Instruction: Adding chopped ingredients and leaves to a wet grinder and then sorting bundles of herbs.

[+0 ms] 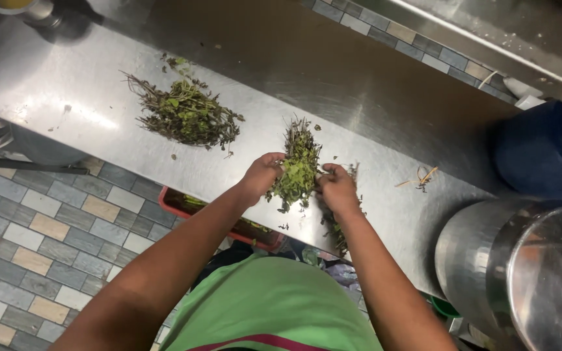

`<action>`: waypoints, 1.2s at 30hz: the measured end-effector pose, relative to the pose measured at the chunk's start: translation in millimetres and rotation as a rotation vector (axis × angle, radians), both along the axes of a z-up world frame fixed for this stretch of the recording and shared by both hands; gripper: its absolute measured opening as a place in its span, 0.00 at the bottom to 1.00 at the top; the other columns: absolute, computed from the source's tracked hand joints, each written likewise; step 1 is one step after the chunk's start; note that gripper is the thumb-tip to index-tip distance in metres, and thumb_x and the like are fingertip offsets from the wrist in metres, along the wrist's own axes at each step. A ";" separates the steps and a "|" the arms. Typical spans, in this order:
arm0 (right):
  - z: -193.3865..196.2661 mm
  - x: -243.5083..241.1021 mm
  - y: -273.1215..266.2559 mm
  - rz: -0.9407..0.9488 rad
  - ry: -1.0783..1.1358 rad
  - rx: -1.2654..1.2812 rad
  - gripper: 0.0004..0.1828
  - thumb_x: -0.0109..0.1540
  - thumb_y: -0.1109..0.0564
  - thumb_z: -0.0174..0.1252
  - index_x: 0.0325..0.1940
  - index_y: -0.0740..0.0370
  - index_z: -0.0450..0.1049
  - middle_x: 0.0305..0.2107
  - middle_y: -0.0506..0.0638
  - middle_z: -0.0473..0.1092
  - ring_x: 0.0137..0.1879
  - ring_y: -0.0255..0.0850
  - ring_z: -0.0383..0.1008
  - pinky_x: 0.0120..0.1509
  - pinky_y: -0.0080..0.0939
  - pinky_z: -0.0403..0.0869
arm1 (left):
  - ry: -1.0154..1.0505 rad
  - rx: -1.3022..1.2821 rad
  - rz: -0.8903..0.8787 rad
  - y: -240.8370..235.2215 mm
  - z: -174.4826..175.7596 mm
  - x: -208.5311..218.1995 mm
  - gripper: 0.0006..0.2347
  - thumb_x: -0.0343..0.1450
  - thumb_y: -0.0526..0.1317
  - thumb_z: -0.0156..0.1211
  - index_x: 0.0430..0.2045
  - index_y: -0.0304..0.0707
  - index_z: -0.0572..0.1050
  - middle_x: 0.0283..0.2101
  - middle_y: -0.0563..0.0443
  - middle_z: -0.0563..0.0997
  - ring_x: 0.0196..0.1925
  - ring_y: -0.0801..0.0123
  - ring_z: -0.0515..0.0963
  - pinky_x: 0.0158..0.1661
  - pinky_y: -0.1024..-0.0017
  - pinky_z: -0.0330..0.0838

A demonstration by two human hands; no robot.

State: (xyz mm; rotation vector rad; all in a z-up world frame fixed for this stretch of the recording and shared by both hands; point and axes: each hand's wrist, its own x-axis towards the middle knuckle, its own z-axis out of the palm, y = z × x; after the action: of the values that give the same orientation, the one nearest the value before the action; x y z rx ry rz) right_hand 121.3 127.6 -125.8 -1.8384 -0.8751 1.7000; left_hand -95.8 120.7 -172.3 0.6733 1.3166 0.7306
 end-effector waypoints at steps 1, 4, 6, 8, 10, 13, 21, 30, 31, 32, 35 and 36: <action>3.2 0.2 -1.5 0.135 -0.268 0.180 0.19 0.63 0.56 0.57 0.58 0.57 0.71 0.43 0.51 0.76 0.48 0.43 0.76 0.54 0.48 0.75 | 0.039 -0.011 -0.040 -0.8 8.2 -0.2 0.21 0.72 0.35 0.58 0.63 0.37 0.69 0.50 0.43 0.80 0.49 0.64 0.78 0.48 0.71 0.74; 13.3 -6.3 -2.9 0.260 -0.528 0.329 0.18 0.63 0.51 0.59 0.55 0.58 0.75 0.41 0.52 0.79 0.47 0.43 0.79 0.54 0.44 0.74 | 0.039 -0.047 -0.074 -5.7 19.4 -0.7 0.22 0.70 0.35 0.59 0.62 0.39 0.68 0.46 0.47 0.79 0.45 0.66 0.79 0.42 0.70 0.76; 17.2 -14.6 -3.1 0.250 -0.522 0.297 0.17 0.63 0.49 0.60 0.53 0.58 0.77 0.40 0.53 0.80 0.46 0.44 0.80 0.53 0.43 0.75 | 0.001 -0.069 -0.071 -9.7 19.5 -1.7 0.22 0.70 0.35 0.60 0.61 0.39 0.68 0.44 0.51 0.78 0.44 0.69 0.79 0.40 0.69 0.77; 17.7 -22.0 -3.7 0.251 -0.460 0.271 0.20 0.63 0.46 0.62 0.53 0.59 0.77 0.40 0.53 0.79 0.46 0.44 0.79 0.53 0.42 0.75 | -0.039 -0.052 -0.091 -13.4 16.1 -0.8 0.24 0.68 0.33 0.63 0.61 0.37 0.67 0.43 0.52 0.78 0.42 0.69 0.80 0.38 0.70 0.78; 12.6 -28.1 -6.7 0.283 -0.427 0.283 0.21 0.63 0.45 0.63 0.54 0.61 0.76 0.40 0.54 0.78 0.46 0.44 0.79 0.53 0.42 0.75 | -0.014 -0.053 -0.113 -18.0 15.8 1.0 0.26 0.67 0.33 0.63 0.62 0.38 0.66 0.42 0.51 0.78 0.42 0.69 0.80 0.38 0.71 0.78; 5.7 -35.5 -10.0 0.358 -0.424 0.301 0.25 0.60 0.48 0.66 0.56 0.63 0.74 0.40 0.55 0.77 0.44 0.43 0.78 0.50 0.41 0.75 | -0.008 -0.044 -0.122 -26.0 10.0 3.3 0.28 0.66 0.31 0.64 0.63 0.41 0.64 0.40 0.52 0.78 0.40 0.69 0.79 0.37 0.71 0.77; -30.2 -18.3 -16.3 0.149 -0.110 0.255 0.19 0.61 0.60 0.59 0.55 0.69 0.77 0.37 0.55 0.77 0.39 0.39 0.75 0.44 0.38 0.74 | -0.178 -0.103 0.059 -39.9 5.5 -3.8 0.32 0.65 0.29 0.65 0.66 0.43 0.61 0.40 0.51 0.74 0.40 0.66 0.78 0.37 0.67 0.79; -12.5 0.1 -26.4 -0.004 -0.185 0.083 0.20 0.64 0.60 0.57 0.60 0.69 0.74 0.43 0.58 0.73 0.41 0.43 0.67 0.43 0.42 0.66 | -0.036 -0.116 0.023 -47.8 36.0 -24.7 0.29 0.70 0.35 0.60 0.68 0.39 0.60 0.50 0.44 0.76 0.52 0.61 0.78 0.45 0.64 0.80; -9.1 -1.3 -27.7 -0.008 -0.136 0.086 0.20 0.63 0.60 0.57 0.60 0.68 0.73 0.44 0.57 0.74 0.44 0.43 0.70 0.46 0.42 0.69 | 0.025 -0.094 -0.026 -48.1 34.7 -26.0 0.28 0.71 0.37 0.59 0.68 0.39 0.61 0.51 0.46 0.76 0.54 0.61 0.78 0.47 0.66 0.77; -5.7 -2.7 -28.8 -0.013 -0.088 0.088 0.21 0.62 0.60 0.56 0.60 0.67 0.72 0.45 0.57 0.76 0.47 0.44 0.74 0.49 0.41 0.72 | 0.087 -0.073 -0.075 -48.3 33.5 -27.2 0.27 0.72 0.38 0.59 0.69 0.39 0.62 0.53 0.48 0.75 0.55 0.61 0.77 0.48 0.69 0.75; -14.5 -5.1 -30.8 0.012 -0.215 0.192 0.22 0.65 0.53 0.58 0.59 0.68 0.74 0.48 0.57 0.77 0.52 0.43 0.74 0.58 0.40 0.71 | 0.040 -0.132 -0.019 -45.1 38.9 -26.4 0.24 0.72 0.38 0.58 0.65 0.37 0.64 0.49 0.48 0.76 0.48 0.64 0.79 0.42 0.68 0.81; -7.4 -9.3 -30.9 0.009 -0.216 0.191 0.22 0.65 0.53 0.58 0.59 0.68 0.74 0.48 0.57 0.77 0.52 0.43 0.74 0.58 0.40 0.71 | 0.040 -0.132 -0.022 -45.6 31.9 -25.5 0.24 0.72 0.38 0.58 0.65 0.37 0.64 0.49 0.48 0.76 0.48 0.64 0.79 0.42 0.68 0.81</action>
State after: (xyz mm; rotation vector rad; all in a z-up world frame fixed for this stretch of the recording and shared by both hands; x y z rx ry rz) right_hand 111.9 96.7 -133.2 -1.9114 -1.0931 1.3864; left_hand -121.4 75.1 -140.4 0.5973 1.3792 0.6094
